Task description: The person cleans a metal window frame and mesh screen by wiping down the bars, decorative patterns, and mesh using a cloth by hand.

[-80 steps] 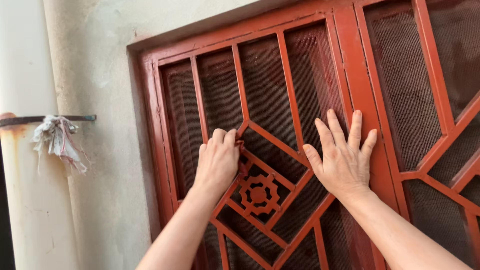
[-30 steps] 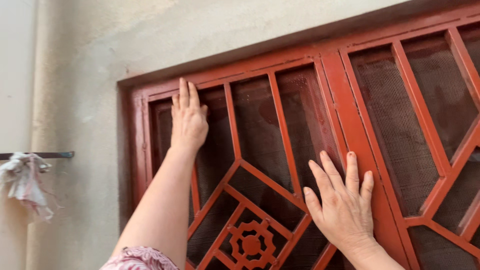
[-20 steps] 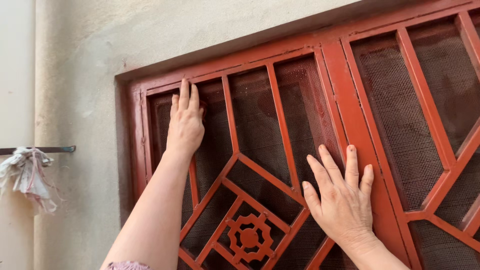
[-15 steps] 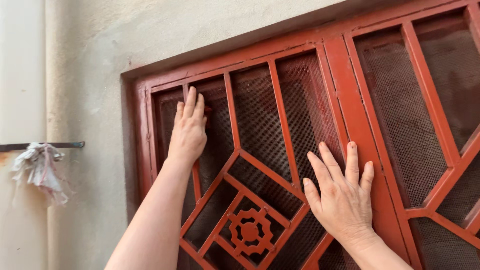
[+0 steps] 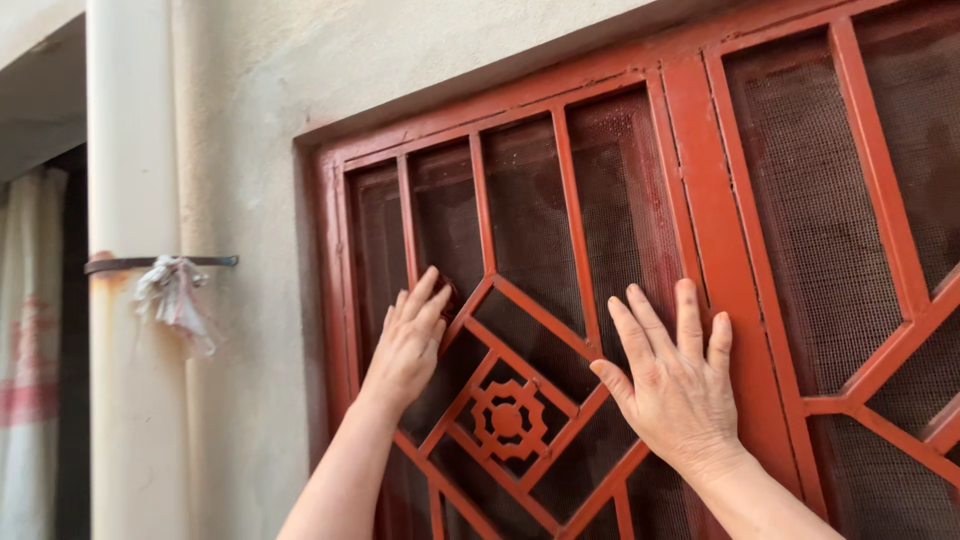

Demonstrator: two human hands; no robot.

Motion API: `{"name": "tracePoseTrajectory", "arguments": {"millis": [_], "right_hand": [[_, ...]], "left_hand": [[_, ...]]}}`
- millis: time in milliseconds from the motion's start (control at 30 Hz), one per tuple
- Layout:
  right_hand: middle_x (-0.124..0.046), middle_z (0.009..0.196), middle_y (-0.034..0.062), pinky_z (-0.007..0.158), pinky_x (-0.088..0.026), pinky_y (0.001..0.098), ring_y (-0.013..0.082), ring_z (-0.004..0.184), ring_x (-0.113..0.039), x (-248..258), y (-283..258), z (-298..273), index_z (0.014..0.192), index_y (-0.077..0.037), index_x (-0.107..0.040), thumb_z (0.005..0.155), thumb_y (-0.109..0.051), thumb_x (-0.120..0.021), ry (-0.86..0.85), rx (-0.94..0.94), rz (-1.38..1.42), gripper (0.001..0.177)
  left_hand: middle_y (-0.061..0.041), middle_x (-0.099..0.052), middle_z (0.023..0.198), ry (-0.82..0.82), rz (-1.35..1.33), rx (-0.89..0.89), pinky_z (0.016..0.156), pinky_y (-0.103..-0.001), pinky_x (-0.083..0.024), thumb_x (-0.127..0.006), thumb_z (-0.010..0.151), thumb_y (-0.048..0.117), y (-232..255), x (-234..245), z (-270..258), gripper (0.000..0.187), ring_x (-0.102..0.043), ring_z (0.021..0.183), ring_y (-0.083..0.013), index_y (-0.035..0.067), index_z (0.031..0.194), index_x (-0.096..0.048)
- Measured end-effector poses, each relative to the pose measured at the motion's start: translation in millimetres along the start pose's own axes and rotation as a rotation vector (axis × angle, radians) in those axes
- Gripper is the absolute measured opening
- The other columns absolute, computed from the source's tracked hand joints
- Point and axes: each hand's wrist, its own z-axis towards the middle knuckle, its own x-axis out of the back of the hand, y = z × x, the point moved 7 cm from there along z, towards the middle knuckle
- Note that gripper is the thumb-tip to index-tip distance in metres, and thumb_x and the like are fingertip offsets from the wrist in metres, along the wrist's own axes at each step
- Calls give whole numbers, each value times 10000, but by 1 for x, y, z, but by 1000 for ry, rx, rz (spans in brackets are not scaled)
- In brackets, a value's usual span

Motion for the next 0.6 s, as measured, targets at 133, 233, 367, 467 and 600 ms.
{"name": "tracePoseTrajectory", "arguments": {"millis": [133, 233, 367, 467, 600], "right_hand": [[-471, 1543, 54, 1211, -156, 648, 356, 1486, -302, -2, -5, -15, 1490, -177, -463, 938, -640, -370, -60, 50, 22, 727], [-432, 1555, 65, 1195, -144, 669, 352, 1492, -271, 7, -7, -24, 1500, -192, -417, 934, -647, -340, -17, 88, 117, 730], [-281, 1624, 61, 1147, -119, 708, 370, 1508, -206, 5, -6, -22, 1560, -182, -297, 886, -680, -391, -192, 128, 155, 842], [-184, 1675, 114, 1137, -116, 700, 389, 1529, -181, 16, 7, -17, 1590, -165, -255, 889, -606, -478, -260, 122, 359, 857], [-245, 1621, 142, 1150, -133, 662, 373, 1506, -247, 43, 31, -13, 1532, -142, -334, 945, -477, -508, -356, -4, 879, 698]], "left_hand": [[-1, -294, 1652, -32, -86, 43, 1237, -500, -147, -432, 1029, 161, -4, -11, -29, 470, -202, 1529, -361, 170, 1497, -485], [-21, -425, 1578, 29, -128, 93, 1196, -461, -279, -452, 1024, 133, -1, -11, -40, 447, -363, 1451, -330, 135, 1466, -514], [-41, -559, 1482, 86, 6, 200, 1062, -405, -489, -477, 1009, 57, 10, -5, -38, 391, -590, 1275, -290, 96, 1381, -589], [-95, -611, 1356, 163, 11, 259, 982, -436, -499, -543, 968, 72, 32, 17, -49, 318, -626, 1166, -312, 64, 1268, -646], [-85, -702, 1103, 700, 2, -117, 888, -348, -556, -580, 922, 35, 76, 135, -109, 263, -660, 1021, -210, 66, 1135, -731]]}}
